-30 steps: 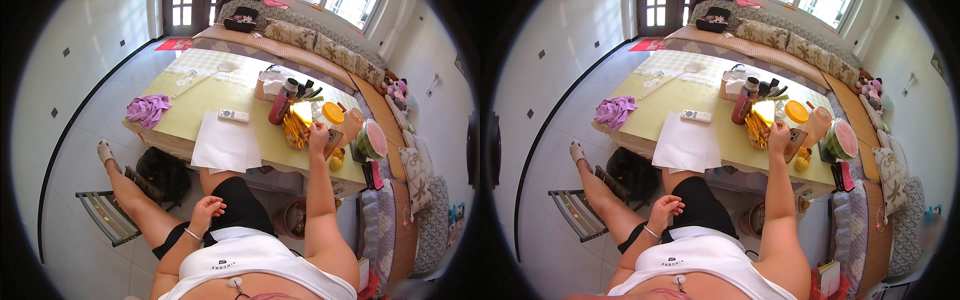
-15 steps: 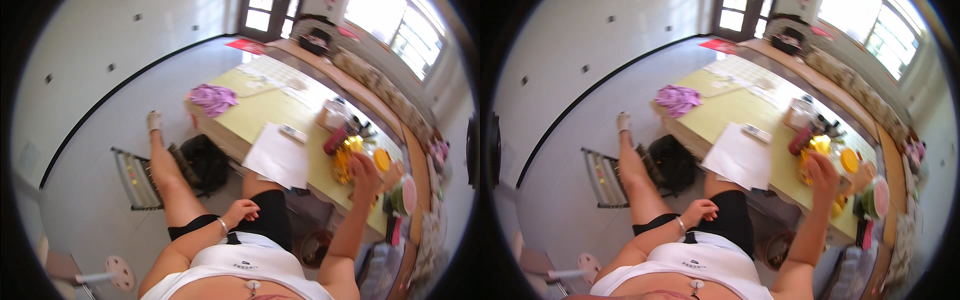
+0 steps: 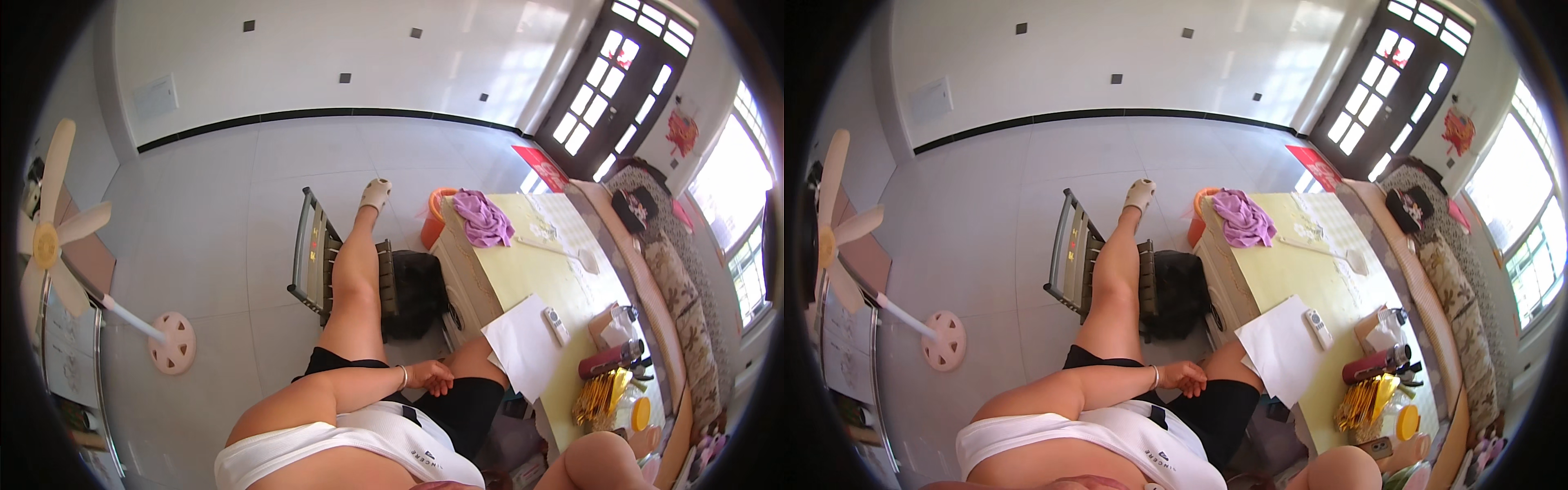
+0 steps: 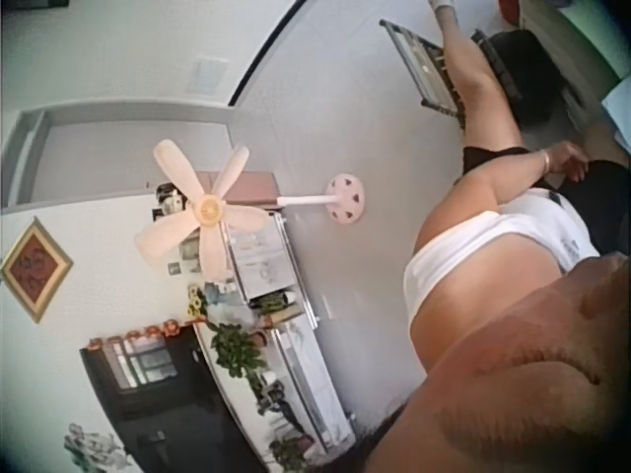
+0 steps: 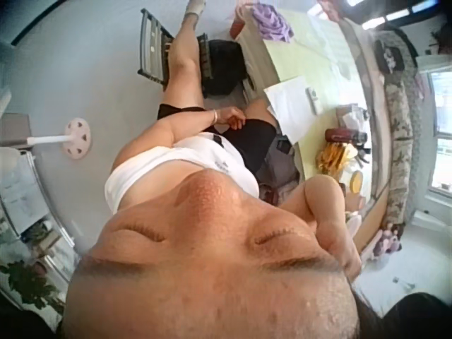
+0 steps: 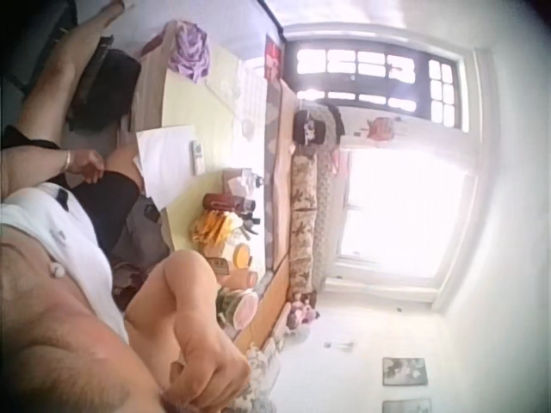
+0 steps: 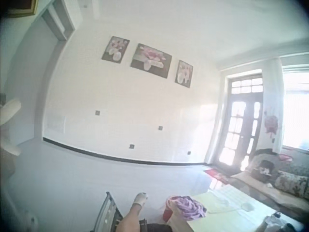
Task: The person sits at a table and folds a stack of yellow and white paper sheets by hand. They repeatedly fold the sheets in half, press the creases, and stack the finished pieces on the table.
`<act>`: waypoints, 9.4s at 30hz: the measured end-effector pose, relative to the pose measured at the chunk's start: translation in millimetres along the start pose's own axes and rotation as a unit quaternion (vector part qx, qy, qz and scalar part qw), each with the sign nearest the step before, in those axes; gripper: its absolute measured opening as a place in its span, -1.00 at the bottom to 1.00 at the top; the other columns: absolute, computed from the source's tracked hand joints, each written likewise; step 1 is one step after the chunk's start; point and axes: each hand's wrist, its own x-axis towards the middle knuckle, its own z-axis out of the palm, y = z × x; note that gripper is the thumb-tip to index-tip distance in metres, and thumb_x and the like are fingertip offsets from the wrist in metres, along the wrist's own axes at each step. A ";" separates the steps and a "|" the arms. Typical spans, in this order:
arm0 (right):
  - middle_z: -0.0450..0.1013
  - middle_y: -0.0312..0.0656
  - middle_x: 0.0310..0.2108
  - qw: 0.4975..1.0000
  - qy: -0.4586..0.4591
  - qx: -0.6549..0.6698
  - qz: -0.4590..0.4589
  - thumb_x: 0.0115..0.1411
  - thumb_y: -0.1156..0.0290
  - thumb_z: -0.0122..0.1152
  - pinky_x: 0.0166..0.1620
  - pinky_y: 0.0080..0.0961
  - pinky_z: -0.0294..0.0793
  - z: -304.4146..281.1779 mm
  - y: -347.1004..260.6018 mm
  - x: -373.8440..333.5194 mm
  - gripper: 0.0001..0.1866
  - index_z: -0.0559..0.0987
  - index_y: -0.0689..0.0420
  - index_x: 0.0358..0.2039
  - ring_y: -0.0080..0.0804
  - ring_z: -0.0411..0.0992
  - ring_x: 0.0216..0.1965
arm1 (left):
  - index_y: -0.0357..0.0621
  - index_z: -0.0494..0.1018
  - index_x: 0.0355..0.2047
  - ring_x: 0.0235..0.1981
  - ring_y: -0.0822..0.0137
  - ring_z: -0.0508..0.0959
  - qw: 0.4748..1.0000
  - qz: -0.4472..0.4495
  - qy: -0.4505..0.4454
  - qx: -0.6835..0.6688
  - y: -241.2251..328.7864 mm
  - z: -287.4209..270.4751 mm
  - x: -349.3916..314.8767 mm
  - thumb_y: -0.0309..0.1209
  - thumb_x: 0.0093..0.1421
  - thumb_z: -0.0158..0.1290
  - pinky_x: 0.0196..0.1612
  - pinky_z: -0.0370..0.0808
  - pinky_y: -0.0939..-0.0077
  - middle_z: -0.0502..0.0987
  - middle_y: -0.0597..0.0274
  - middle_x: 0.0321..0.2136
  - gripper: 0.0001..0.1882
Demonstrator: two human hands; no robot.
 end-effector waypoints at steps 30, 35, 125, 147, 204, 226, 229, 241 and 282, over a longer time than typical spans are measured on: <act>0.50 -0.41 -0.33 0.910 -0.083 -0.379 0.145 0.11 0.66 0.12 -0.12 -0.38 0.52 -24.8 136.2 -11.1 -0.84 0.60 0.09 -0.43 -0.48 0.51 -0.26 | -0.17 0.57 -0.33 -0.56 0.34 0.59 1.000 -0.005 -0.009 -0.003 -10.1 -8.8 13.6 -0.09 0.28 0.10 -0.48 0.46 0.53 0.64 0.16 -0.47 -0.64; 0.50 -0.41 -0.34 0.902 -0.081 -0.397 0.148 0.11 0.65 0.12 -0.12 -0.38 0.52 -22.8 135.8 -10.3 -0.85 0.60 0.09 -0.44 -0.49 0.51 -0.27 | -0.17 0.57 -0.32 -0.56 0.35 0.59 1.000 -0.024 -0.004 -0.015 -8.5 -7.7 14.5 -0.07 0.26 0.12 -0.47 0.47 0.53 0.64 0.19 -0.47 -0.63; 0.09 -0.03 0.43 0.355 0.084 -0.463 0.808 0.09 0.31 0.44 0.46 -0.07 -0.04 17.8 -40.9 -334.9 -0.14 0.24 0.00 0.39 -0.03 -0.02 0.47 | 0.06 0.64 -0.03 0.37 0.00 0.27 0.515 0.403 0.054 0.755 187.6 48.3 75.3 -0.56 0.08 0.12 0.40 0.06 0.07 0.42 0.06 0.25 -0.58; 0.55 -0.06 -0.10 0.181 0.312 -0.686 0.632 -0.04 0.42 0.45 0.04 -0.24 0.41 -7.6 -40.6 -397.6 -0.74 0.52 0.24 -0.64 -0.05 0.44 -0.03 | -0.19 0.57 -0.64 -0.25 0.07 0.51 0.636 0.315 0.302 0.637 156.6 60.1 125.5 -0.35 -0.03 0.34 -0.11 0.45 0.18 0.57 0.13 -0.49 -0.78; 0.52 -0.12 -0.50 0.267 0.608 -0.388 0.639 0.26 0.56 0.13 -0.54 -0.59 0.52 -26.8 -56.3 -411.7 -0.34 0.15 0.43 0.33 -0.50 0.50 -0.61 | -0.17 0.52 -0.29 -0.17 -0.02 0.57 0.595 0.139 0.172 0.772 203.1 85.6 169.5 -0.24 -0.32 0.54 -0.08 0.52 0.22 0.58 0.02 -0.29 -0.41; 0.55 -0.11 -0.40 0.294 0.733 -0.201 0.580 0.34 0.41 0.14 -0.46 -0.60 0.59 -55.3 -67.4 -387.7 -0.63 0.42 0.25 0.12 -0.42 0.57 -0.50 | -0.24 0.54 -0.33 -0.46 0.38 0.67 0.890 0.071 0.198 0.405 214.2 88.6 144.9 -0.68 0.08 0.11 -0.52 0.56 0.64 0.62 0.20 -0.47 -0.86; 0.57 -0.14 -0.39 0.310 0.743 -0.169 0.569 0.35 0.35 0.17 -0.43 -0.62 0.60 -55.9 -64.6 -392.7 -0.73 0.52 0.21 -0.02 -0.43 0.59 -0.46 | -0.27 0.53 -0.30 -0.41 0.34 0.70 0.912 0.094 0.205 0.342 207.1 88.8 141.1 -0.68 0.16 0.06 -0.46 0.62 0.59 0.63 0.14 -0.42 -0.88; 0.60 -0.11 -0.43 0.262 0.711 -0.237 0.607 0.32 0.30 0.25 -0.49 -0.60 0.57 -31.4 -65.0 -392.6 -0.77 0.58 0.23 -0.23 -0.42 0.59 -0.52 | -0.34 0.57 -0.37 -0.42 0.31 0.70 0.930 0.092 0.224 0.276 184.3 84.0 122.3 -0.48 0.21 0.24 -0.33 0.65 0.59 0.64 0.09 -0.45 -0.87; 0.10 -0.11 0.44 0.310 -0.017 -0.548 0.777 0.37 0.14 0.04 0.45 -0.21 0.01 12.5 -59.2 -381.4 -0.35 0.23 0.13 0.39 -0.21 0.01 0.47 | 0.15 0.37 0.27 0.40 0.17 0.22 0.322 0.293 -0.049 0.899 173.6 69.0 101.7 -0.45 0.24 -0.04 0.42 0.05 -0.05 0.33 0.43 0.33 -0.45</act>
